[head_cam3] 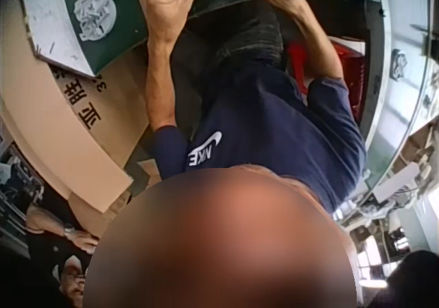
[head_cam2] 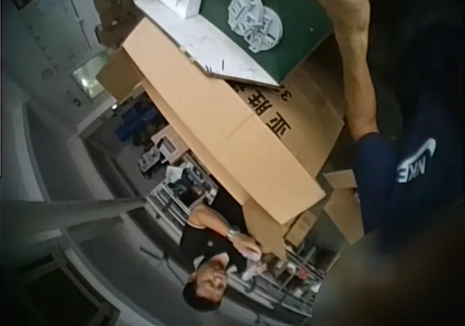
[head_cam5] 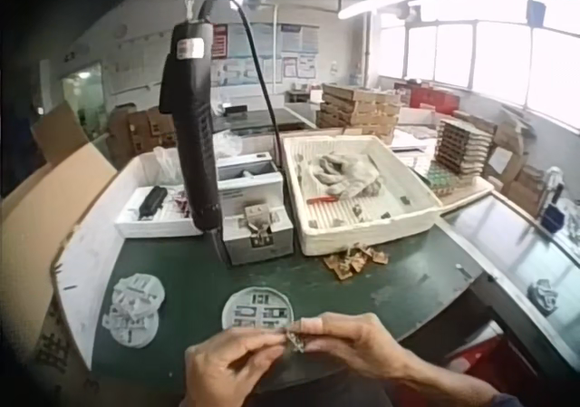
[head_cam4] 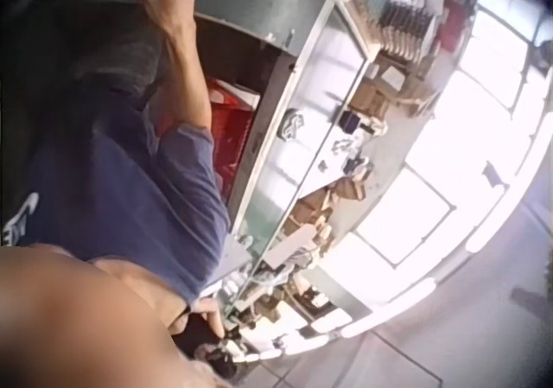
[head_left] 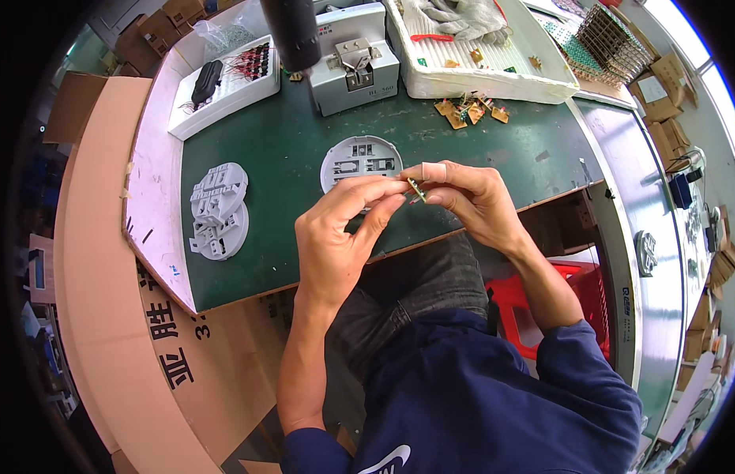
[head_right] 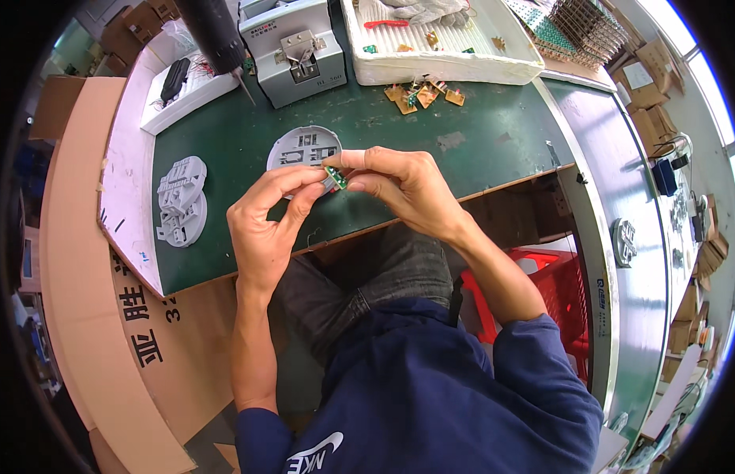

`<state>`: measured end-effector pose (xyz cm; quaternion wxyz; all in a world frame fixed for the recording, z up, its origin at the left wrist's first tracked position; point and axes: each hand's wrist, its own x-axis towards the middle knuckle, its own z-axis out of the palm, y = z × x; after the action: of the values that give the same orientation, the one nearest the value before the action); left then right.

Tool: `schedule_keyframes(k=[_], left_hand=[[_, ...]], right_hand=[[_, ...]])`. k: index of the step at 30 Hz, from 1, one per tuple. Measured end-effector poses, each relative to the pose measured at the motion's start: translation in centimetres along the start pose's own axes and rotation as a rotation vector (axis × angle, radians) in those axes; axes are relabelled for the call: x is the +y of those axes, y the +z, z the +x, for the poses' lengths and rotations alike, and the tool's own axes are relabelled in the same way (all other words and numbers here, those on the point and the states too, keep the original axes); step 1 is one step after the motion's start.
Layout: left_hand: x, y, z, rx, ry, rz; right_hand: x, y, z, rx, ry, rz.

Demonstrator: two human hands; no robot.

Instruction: Assembling electronic components onto circular circuit boards using a handheld power tool.

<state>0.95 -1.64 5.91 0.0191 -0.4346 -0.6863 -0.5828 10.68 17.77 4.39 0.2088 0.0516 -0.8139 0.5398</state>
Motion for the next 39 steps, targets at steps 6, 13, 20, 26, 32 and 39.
schedule_keyframes(k=[6,13,20,26,32,39], left_hand=[[0.4,0.3,-0.2,0.054,0.074,0.092],[0.6,0.6,-0.2,0.075,0.074,0.092],[0.0,0.9,-0.5,0.071,0.022,0.094],[-0.2,1.1,-0.6,0.094,0.030,0.137],[-0.2,1.0,-0.9,0.099,0.042,0.144],[-0.3,1.0,-1.0,0.080,0.025,0.193]], right_hand=[[-1.0,0.1,0.2,-0.041,0.009,-0.102],[-0.4,0.3,0.0,-0.046,-0.002,-0.065],[0.3,0.8,-0.4,-0.030,0.114,0.194],[0.7,1.1,-0.5,-0.016,0.121,0.234],[0.7,1.6,-0.7,-0.010,0.138,0.249],[0.8,1.7,-0.8,-0.034,0.157,0.302]])
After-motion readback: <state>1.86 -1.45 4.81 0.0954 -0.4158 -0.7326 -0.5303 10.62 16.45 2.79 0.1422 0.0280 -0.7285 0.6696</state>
